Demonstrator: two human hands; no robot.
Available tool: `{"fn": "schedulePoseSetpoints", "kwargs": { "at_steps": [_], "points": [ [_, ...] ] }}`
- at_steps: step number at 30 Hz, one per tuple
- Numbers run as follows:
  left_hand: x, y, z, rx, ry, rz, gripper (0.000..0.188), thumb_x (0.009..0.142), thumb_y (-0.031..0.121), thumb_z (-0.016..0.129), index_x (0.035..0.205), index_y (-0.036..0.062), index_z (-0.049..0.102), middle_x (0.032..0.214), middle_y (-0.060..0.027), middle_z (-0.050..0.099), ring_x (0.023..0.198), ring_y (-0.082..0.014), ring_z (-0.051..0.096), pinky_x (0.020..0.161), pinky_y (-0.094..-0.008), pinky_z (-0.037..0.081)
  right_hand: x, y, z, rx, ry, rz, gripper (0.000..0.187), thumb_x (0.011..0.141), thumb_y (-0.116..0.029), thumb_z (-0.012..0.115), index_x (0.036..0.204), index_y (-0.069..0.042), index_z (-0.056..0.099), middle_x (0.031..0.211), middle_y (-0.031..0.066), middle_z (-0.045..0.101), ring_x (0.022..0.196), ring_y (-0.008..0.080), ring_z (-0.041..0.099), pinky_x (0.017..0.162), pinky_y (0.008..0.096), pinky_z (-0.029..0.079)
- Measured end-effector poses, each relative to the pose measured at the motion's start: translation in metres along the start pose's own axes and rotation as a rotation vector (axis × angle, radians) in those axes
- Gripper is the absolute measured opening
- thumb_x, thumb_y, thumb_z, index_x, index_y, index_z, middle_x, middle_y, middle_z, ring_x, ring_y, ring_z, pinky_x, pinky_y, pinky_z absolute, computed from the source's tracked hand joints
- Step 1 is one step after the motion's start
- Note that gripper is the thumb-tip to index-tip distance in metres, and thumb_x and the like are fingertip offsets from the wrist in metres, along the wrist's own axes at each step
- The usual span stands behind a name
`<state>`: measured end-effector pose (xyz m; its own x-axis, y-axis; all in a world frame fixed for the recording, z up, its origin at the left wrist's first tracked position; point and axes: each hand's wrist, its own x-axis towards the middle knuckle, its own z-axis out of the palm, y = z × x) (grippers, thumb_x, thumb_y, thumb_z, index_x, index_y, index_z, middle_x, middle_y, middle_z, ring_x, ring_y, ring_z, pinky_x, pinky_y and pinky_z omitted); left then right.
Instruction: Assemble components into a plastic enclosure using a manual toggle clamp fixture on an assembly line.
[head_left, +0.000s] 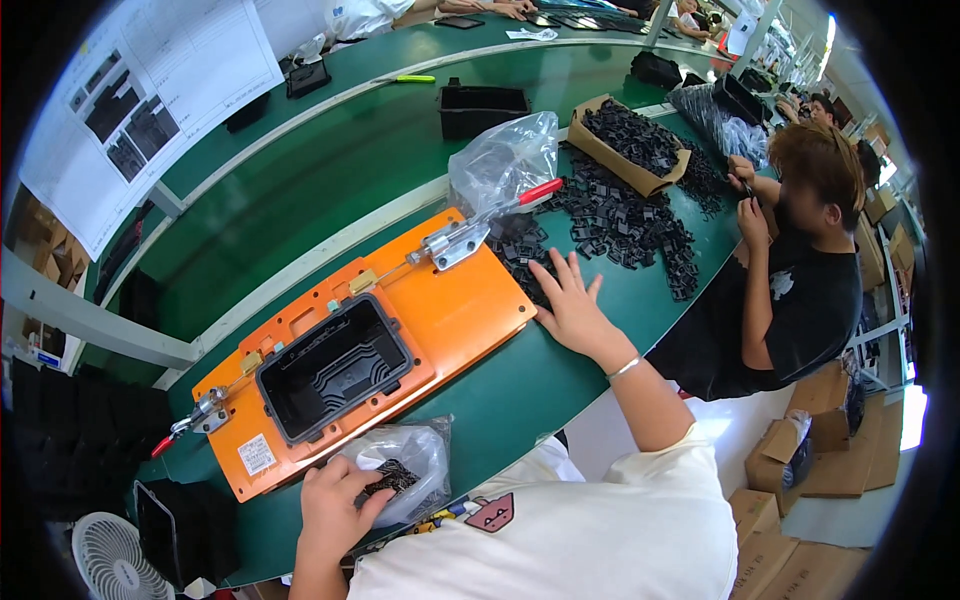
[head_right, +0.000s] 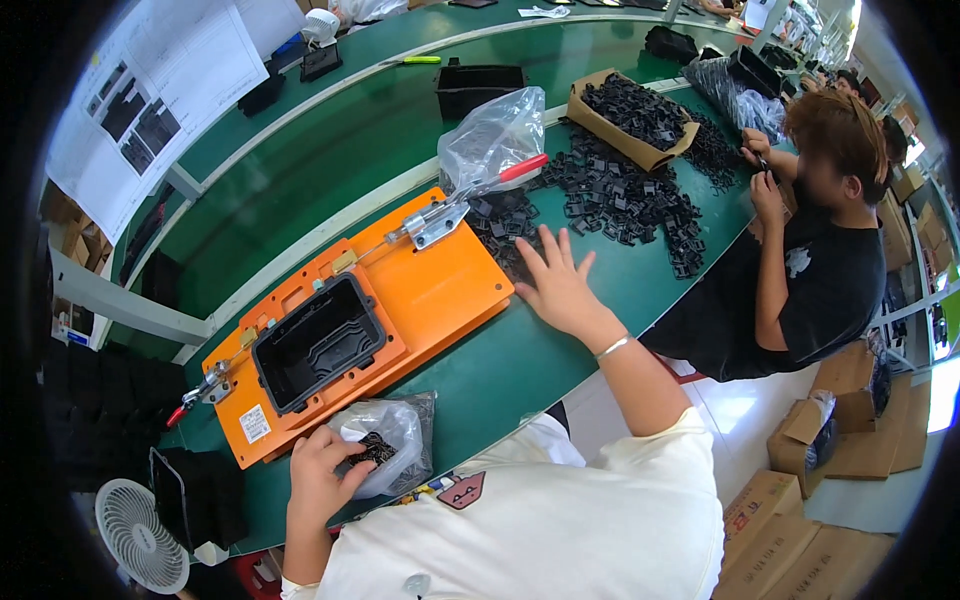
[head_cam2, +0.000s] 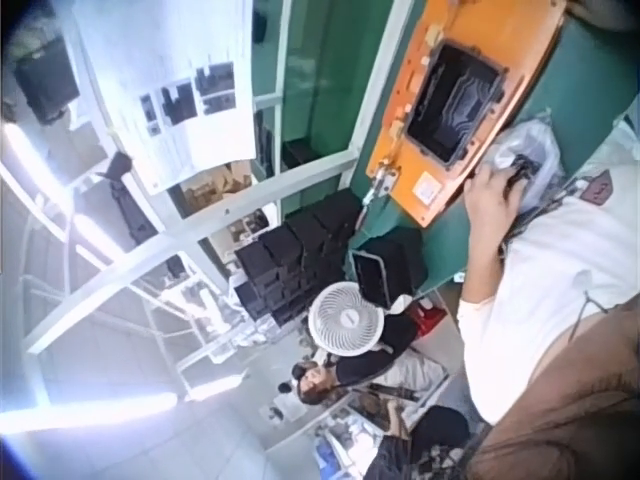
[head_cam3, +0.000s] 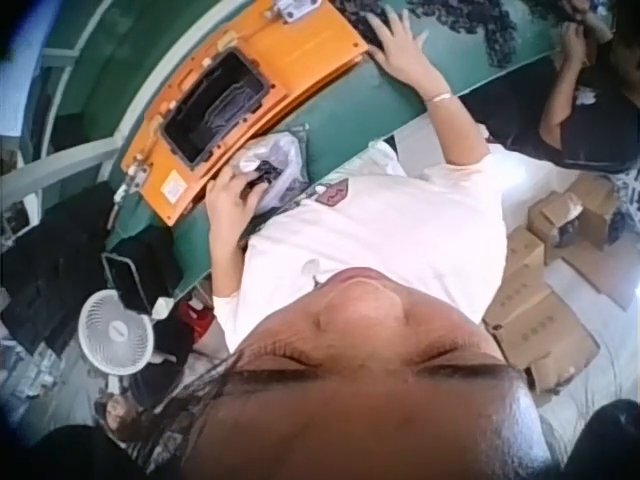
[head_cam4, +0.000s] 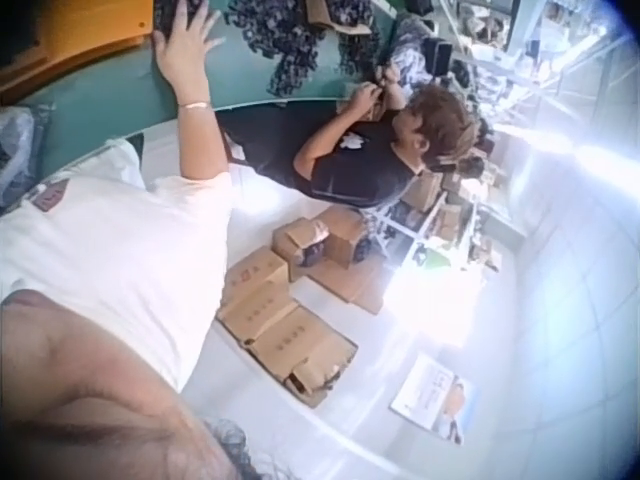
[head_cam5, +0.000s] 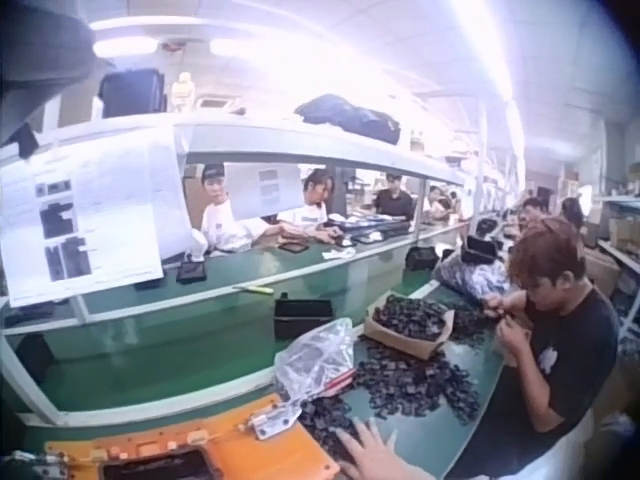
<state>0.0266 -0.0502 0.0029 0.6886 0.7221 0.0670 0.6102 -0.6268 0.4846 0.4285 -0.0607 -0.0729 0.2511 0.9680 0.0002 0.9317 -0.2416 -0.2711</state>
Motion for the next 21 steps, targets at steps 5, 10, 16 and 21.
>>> {"fn": "schedulePoseSetpoints", "kwargs": {
  "at_steps": [5, 10, 16, 21],
  "points": [
    [-0.005, -0.002, 0.005, -0.078, 0.061, -0.062, 0.022, 0.063, 0.022, 0.082, 0.078, 0.0099, 0.071, 0.071, -0.0038, 0.055, 0.068, -0.0227, 0.056, 0.063, -0.0345, 0.039, 0.026, 0.013, 0.012, 0.035, 0.387, -0.316, 0.041, 0.083, -0.018, 0.066, 0.12, -0.007, 0.054, 0.116, 0.0192, 0.048, 0.11, 0.0375, 0.045, 0.09, 0.052, 0.038],
    [-0.009, -0.001, 0.009, -0.082, 0.066, -0.079, 0.022, 0.064, 0.023, 0.082, 0.079, 0.0114, 0.07, 0.075, -0.0032, 0.056, 0.07, -0.0223, 0.056, 0.065, -0.0348, 0.039, 0.057, 0.032, 0.017, 0.142, 0.42, -0.336, 0.023, 0.084, -0.014, 0.063, 0.105, -0.007, 0.057, 0.092, 0.0116, 0.052, 0.091, 0.0302, 0.052, 0.08, 0.0446, 0.04],
    [-0.012, 0.001, 0.008, -0.071, 0.056, -0.098, 0.022, 0.067, 0.024, 0.081, 0.082, 0.0126, 0.071, 0.076, -0.0018, 0.056, 0.068, -0.0207, 0.055, 0.065, -0.0339, 0.039, 0.068, 0.031, 0.007, 0.099, 0.565, -0.36, 0.014, 0.08, -0.014, 0.067, 0.093, -0.01, 0.063, 0.084, 0.0055, 0.054, 0.087, 0.0254, 0.053, 0.079, 0.0384, 0.036],
    [-0.01, -0.007, -0.002, -0.138, 0.015, -0.034, 0.023, 0.07, 0.026, 0.08, 0.087, 0.0118, 0.072, 0.078, -0.0029, 0.057, 0.067, -0.0213, 0.056, 0.067, -0.0325, 0.04, 0.077, 0.025, -0.004, 0.236, 0.664, -0.301, 0.006, 0.085, -0.012, 0.062, 0.088, -0.008, 0.061, 0.081, 0.0067, 0.054, 0.084, 0.0262, 0.054, 0.079, 0.0381, 0.036]
  ]
}}
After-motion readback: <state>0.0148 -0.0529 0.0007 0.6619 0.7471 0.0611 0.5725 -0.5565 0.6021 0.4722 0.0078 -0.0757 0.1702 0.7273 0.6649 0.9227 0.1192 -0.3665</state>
